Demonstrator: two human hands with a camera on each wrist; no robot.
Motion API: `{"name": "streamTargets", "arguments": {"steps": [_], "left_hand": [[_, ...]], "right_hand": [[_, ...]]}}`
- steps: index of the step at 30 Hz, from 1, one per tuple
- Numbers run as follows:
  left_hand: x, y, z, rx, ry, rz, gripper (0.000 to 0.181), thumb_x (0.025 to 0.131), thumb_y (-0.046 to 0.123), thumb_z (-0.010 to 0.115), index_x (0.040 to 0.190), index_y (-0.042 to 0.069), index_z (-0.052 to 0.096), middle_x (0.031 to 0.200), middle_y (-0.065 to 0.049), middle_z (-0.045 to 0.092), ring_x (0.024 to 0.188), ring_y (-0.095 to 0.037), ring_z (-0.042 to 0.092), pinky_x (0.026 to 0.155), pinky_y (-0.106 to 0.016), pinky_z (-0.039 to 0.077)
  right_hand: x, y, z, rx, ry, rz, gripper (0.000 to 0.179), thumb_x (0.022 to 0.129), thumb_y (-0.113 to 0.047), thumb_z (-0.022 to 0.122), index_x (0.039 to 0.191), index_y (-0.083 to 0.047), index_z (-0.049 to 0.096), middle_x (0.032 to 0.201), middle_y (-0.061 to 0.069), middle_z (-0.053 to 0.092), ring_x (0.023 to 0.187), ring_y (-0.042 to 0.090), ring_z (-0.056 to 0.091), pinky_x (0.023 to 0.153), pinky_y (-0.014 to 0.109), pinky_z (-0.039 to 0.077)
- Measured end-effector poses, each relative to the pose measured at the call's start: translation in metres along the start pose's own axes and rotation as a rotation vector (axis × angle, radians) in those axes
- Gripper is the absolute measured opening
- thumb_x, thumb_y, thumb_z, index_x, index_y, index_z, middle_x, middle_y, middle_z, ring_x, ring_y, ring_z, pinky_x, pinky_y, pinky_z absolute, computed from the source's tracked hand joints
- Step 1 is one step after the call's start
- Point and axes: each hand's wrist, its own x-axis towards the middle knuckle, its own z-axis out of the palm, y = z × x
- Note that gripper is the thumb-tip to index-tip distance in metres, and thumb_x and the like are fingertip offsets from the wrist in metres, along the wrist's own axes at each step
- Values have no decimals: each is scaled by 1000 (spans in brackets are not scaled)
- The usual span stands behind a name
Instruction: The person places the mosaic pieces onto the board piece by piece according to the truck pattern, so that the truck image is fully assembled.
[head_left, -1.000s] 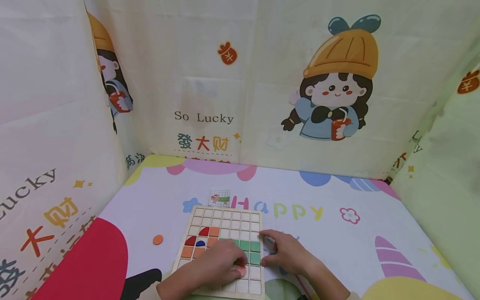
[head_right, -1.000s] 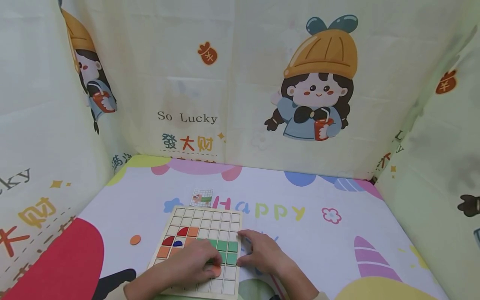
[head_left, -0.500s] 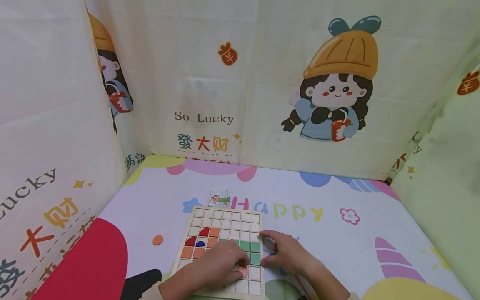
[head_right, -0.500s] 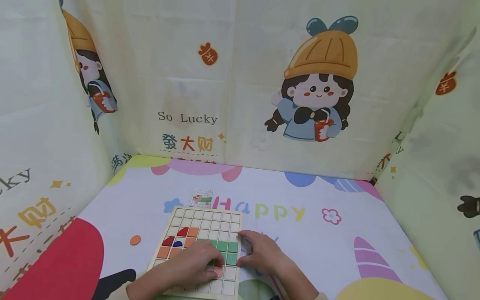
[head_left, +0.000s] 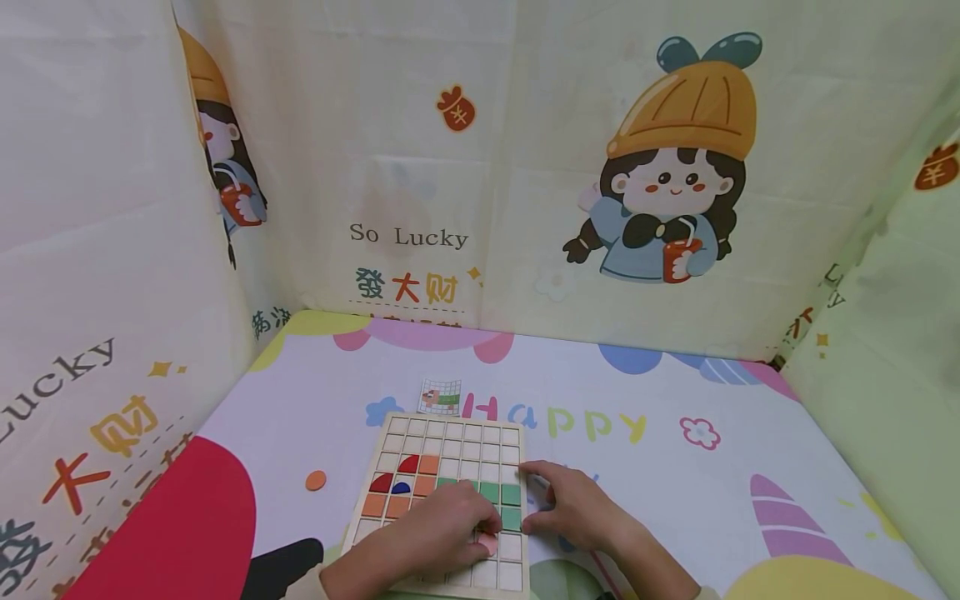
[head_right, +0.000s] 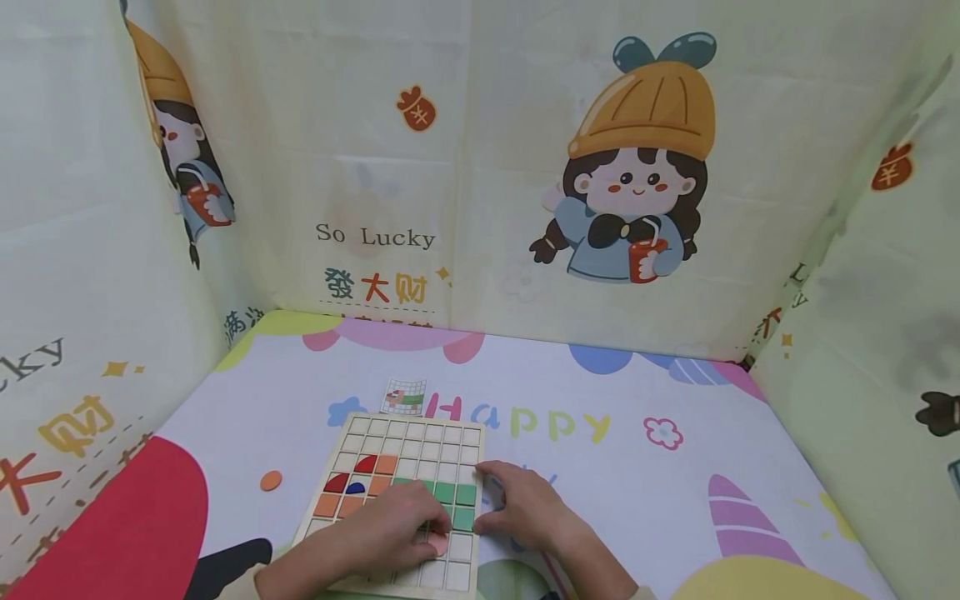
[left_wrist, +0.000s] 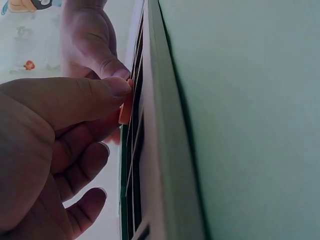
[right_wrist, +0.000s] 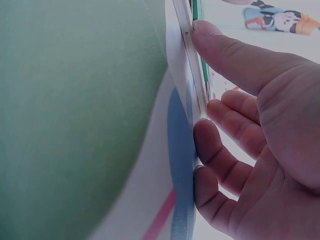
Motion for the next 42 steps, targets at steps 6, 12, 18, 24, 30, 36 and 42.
{"name": "streamTargets", "arguments": {"steps": [6,12,18,24,30,36,42], "left_hand": [[-1,1,1,-14,0,12,8,89,22,75,97,24,77,87,22,61,81,1,47,77,-21,43],[-1,-1,1,-17,13,27,8,90,22,75,98,24,76,86,23,59,82,1,47,77,-20,42],[-2,-1,-2,-24,5,19,4,91,24,75,93,27,75,84,24,57,80,0,46,75,-20,42],[-1,0,-3,-33,-9,-1,5,93,24,72,93,28,75,84,23,58,80,0,47,76,-22,43],[-2,0,-2,-31,-8,-2,5,93,25,72,95,27,76,85,24,59,80,0,47,77,-21,43],[-2,-1,-2,-53,-6,-2,5,92,23,74,94,28,76,86,23,58,82,0,47,77,-22,43],[-6,-1,-9,-99,10,-69,15,91,28,75,105,23,76,98,22,61,95,-2,51,84,-25,47]], "right_hand": [[0,1,0,-3,2,-2,73,77,-39,86,139,-15,57,77,-3,53,69,14,48,59,29,38],[-1,1,0,2,1,-2,73,76,-38,87,139,-15,57,78,-3,53,69,14,48,60,29,38],[-1,1,0,2,-1,-1,73,76,-38,87,139,-15,57,76,-3,52,68,14,48,59,29,38],[0,0,0,2,-2,5,72,76,-38,87,139,-16,57,76,-3,52,69,14,48,59,29,38],[-1,0,-1,5,-3,10,73,76,-38,87,138,-16,57,78,-3,52,71,15,48,60,30,38],[-1,0,-1,8,0,8,73,76,-38,87,139,-16,57,78,-3,52,71,15,48,60,30,39],[0,0,0,6,1,8,72,76,-38,87,138,-16,58,79,-3,53,72,15,49,61,30,40]]}}
